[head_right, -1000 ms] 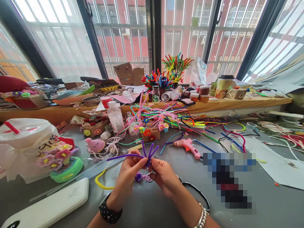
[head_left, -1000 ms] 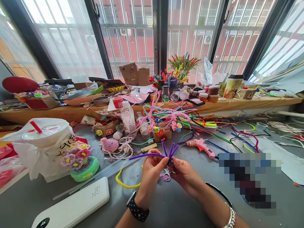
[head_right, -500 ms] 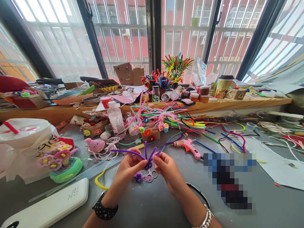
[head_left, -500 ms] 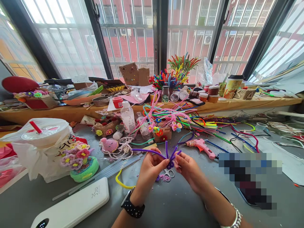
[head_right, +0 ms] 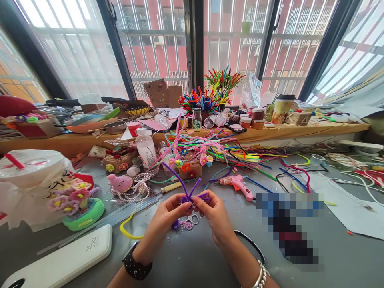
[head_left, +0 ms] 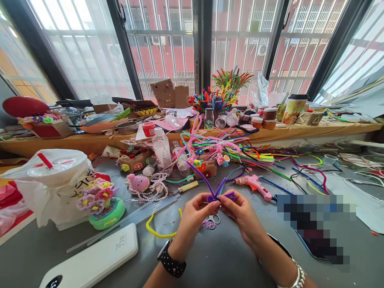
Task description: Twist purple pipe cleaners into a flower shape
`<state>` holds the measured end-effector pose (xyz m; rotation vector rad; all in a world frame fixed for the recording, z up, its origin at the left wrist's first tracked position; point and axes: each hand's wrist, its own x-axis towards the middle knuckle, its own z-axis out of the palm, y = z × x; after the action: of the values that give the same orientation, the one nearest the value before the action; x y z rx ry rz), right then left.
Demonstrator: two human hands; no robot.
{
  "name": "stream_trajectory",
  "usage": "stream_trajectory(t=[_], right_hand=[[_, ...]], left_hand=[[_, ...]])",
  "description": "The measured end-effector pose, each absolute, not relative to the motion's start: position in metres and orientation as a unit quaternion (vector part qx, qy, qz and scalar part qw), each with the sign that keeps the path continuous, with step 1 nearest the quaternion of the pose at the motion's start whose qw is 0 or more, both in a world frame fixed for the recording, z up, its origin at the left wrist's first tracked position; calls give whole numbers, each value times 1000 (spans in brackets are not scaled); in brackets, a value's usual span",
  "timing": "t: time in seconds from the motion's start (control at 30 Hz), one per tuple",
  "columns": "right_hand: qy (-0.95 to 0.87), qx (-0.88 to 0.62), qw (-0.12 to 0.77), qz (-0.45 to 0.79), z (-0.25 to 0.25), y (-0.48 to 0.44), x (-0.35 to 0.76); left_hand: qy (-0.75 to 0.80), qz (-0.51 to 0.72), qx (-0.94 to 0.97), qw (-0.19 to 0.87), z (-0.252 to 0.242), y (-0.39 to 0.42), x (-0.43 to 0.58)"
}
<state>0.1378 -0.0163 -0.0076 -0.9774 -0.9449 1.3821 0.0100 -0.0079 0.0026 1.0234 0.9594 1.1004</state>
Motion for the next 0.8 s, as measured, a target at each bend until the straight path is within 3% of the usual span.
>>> stream_trajectory(t=[0.43, 0.67, 0.8], right_hand=[[-479, -441, 541, 532, -2, -17, 143], [-571, -416, 449, 547, 7, -9, 156], [-590, -413, 444, 533, 10, -9, 159]], left_hand=[[443, 411, 494, 625, 9, -7, 0], [441, 377, 504, 640, 15, -5, -4], [438, 368, 513, 639, 13, -5, -3]])
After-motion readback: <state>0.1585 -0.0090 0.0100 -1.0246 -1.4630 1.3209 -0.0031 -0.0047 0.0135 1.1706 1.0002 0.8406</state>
